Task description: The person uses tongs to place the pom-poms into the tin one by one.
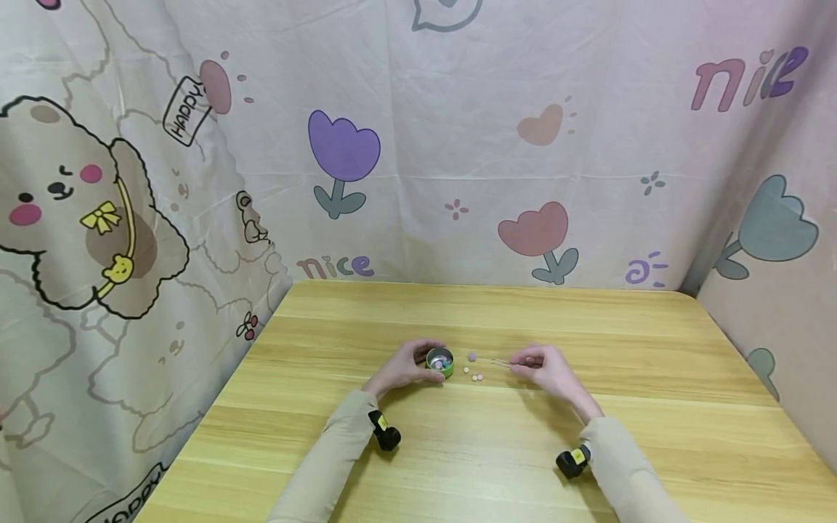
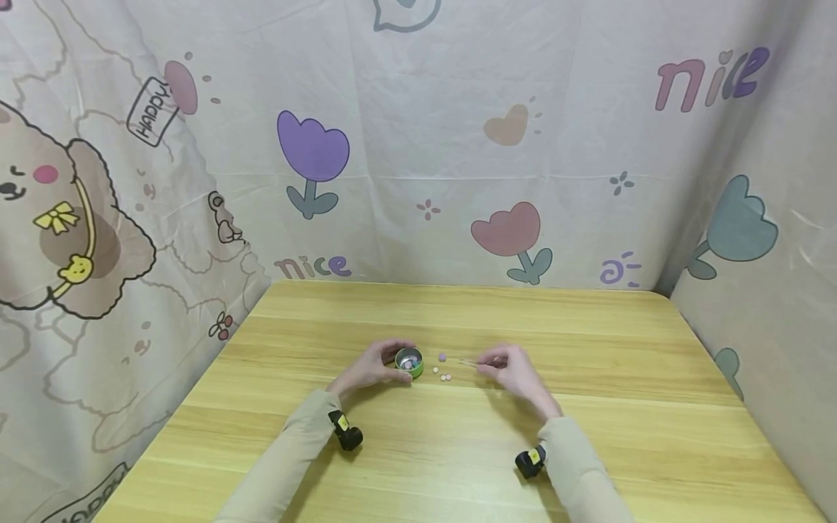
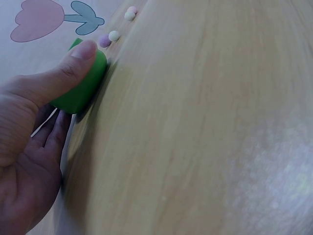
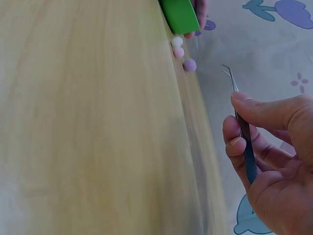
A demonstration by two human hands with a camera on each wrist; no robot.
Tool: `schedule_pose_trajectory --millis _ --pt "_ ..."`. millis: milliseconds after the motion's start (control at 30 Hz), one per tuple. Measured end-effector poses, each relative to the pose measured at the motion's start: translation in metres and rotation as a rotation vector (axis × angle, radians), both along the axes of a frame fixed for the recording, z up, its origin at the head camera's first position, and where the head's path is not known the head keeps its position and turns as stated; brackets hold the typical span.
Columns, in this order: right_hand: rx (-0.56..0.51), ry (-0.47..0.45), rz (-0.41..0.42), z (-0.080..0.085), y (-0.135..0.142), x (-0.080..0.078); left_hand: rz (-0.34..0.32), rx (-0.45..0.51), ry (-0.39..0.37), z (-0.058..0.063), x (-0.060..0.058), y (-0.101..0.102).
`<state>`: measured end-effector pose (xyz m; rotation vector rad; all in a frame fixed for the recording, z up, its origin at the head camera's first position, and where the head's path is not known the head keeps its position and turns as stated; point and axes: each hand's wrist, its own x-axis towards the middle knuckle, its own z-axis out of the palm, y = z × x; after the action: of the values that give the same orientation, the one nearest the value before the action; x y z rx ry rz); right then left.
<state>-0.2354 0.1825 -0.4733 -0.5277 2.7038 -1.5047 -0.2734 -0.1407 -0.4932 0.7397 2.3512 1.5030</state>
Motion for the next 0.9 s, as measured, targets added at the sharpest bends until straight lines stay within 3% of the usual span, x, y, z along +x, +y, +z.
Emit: schedule_pose_trajectory --millis 467,900 --pt "0.002 -0.006 0.052 -0.004 0.01 0.0 -0.008 -0.005 0.013 0.0 -0.001 0.0" --pt "0.072 -0.027 0.091 -0.007 0.004 -0.001 0.002 -0.001 -0.005 0.001 -0.001 0.0"
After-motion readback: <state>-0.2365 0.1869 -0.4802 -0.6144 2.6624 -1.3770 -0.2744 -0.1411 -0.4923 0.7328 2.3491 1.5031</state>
